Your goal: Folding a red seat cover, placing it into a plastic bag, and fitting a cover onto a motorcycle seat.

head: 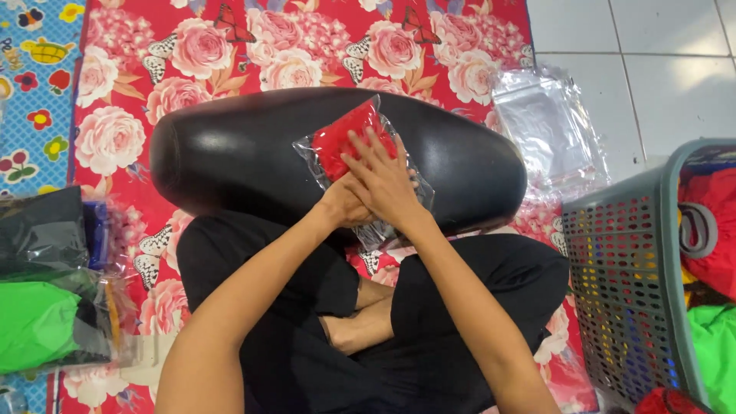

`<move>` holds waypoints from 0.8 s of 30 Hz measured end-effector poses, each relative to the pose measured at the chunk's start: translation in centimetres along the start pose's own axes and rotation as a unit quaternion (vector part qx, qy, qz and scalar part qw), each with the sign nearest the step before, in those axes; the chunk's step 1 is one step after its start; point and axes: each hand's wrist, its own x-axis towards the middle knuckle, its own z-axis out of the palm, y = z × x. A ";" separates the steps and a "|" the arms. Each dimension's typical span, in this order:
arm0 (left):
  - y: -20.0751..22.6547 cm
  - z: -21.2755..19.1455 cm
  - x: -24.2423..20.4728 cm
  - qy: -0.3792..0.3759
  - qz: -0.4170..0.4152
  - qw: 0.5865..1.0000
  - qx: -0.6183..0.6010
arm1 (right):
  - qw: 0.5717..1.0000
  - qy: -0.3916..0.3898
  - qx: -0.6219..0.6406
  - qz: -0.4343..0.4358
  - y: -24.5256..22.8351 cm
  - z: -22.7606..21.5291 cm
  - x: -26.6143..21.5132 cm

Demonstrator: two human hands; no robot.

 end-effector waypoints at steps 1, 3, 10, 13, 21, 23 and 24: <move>-0.2 -0.1 -0.3 -0.001 -0.006 1.000 -0.001 | 1.000 -0.001 0.002 -0.004 0.1 0.7 0.0; -0.6 -0.1 -0.8 -0.001 -0.015 1.000 -0.004 | 0.996 -0.079 -0.036 0.000 0.4 2.2 0.0; 0.6 0.7 -1.2 0.002 -0.029 0.999 -0.039 | 0.975 -0.219 -0.026 0.026 1.0 2.1 1.0; 0.4 0.3 -1.4 0.006 -0.036 0.998 -0.044 | 0.977 -0.213 -0.013 0.028 1.1 2.3 1.7; -1.2 2.5 -7.1 0.006 -0.047 0.997 -0.060 | 0.973 -0.231 -0.002 0.009 1.6 3.4 2.6; -0.8 2.6 -7.9 0.006 -0.050 0.997 -0.064 | 0.975 -0.224 0.000 0.010 1.5 3.3 2.7; -0.6 2.6 -8.3 0.005 -0.051 0.996 -0.067 | 0.976 -0.218 0.002 0.011 1.5 3.3 2.8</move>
